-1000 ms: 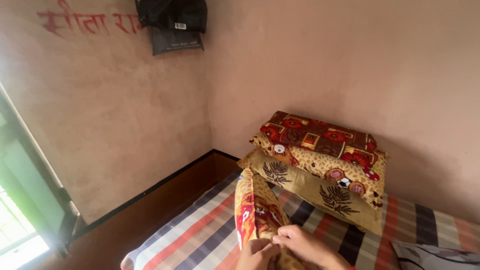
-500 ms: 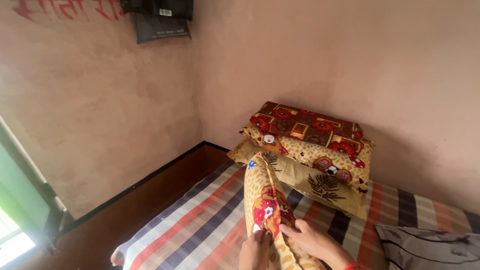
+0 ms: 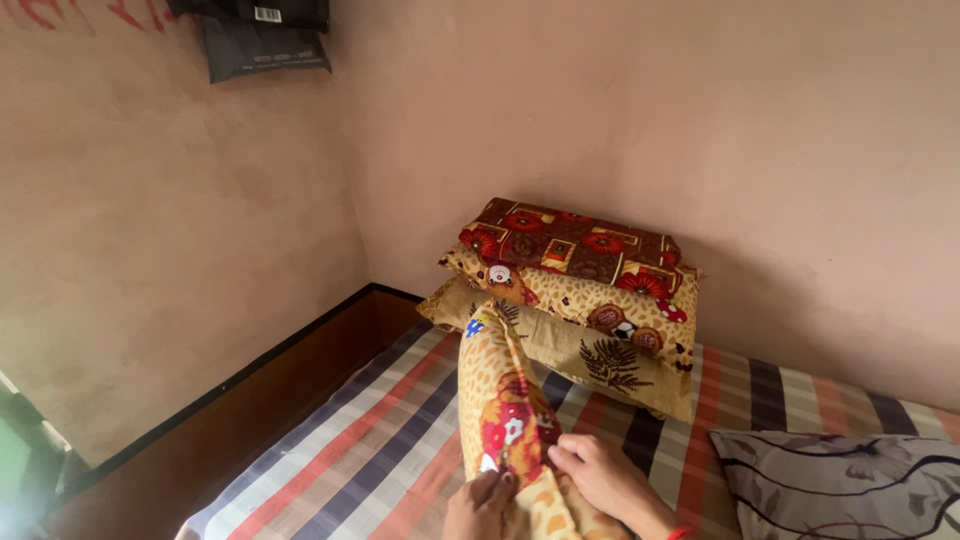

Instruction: The person inserts a pillow into a patterned pillowcase on a bed. They align the corners, tuck the pillow inside, and smooth the case before placing the finished pillow on the bed.

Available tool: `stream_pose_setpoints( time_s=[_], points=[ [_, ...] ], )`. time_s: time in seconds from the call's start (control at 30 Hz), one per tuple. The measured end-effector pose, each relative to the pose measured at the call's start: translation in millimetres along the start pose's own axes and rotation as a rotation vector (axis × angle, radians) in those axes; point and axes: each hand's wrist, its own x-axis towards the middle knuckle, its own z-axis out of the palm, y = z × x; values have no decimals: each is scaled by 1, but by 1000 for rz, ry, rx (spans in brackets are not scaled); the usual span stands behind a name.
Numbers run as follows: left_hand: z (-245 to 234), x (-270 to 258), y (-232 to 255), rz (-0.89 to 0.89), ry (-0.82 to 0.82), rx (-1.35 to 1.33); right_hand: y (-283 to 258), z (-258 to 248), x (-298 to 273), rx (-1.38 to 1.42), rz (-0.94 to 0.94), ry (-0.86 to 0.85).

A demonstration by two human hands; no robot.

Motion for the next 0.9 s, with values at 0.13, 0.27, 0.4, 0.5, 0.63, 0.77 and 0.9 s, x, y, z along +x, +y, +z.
stream_pose_setpoints(
  time_s=[0.13,0.27,0.4,0.5,0.63,0.77,0.9],
  points=[
    [1,-1,7,-704,-221,-505,32,11,9,107,-122,-102],
    [6,-4,-13,-640,-269,-487,56,9,47,76,-107,-185],
    [31,-5,-37,-285,-202,-486,26,7,79,33,48,-17],
    [20,14,-50,-609,-579,-713,1,24,78,18,8,-3],
    [-4,50,-28,-533,-289,75,-23,32,63,-11,59,16],
    [5,71,-28,-562,-130,170,-27,36,66,-7,275,11],
    [32,61,-36,-769,-92,19,25,53,91,-72,-225,569]
  ],
)
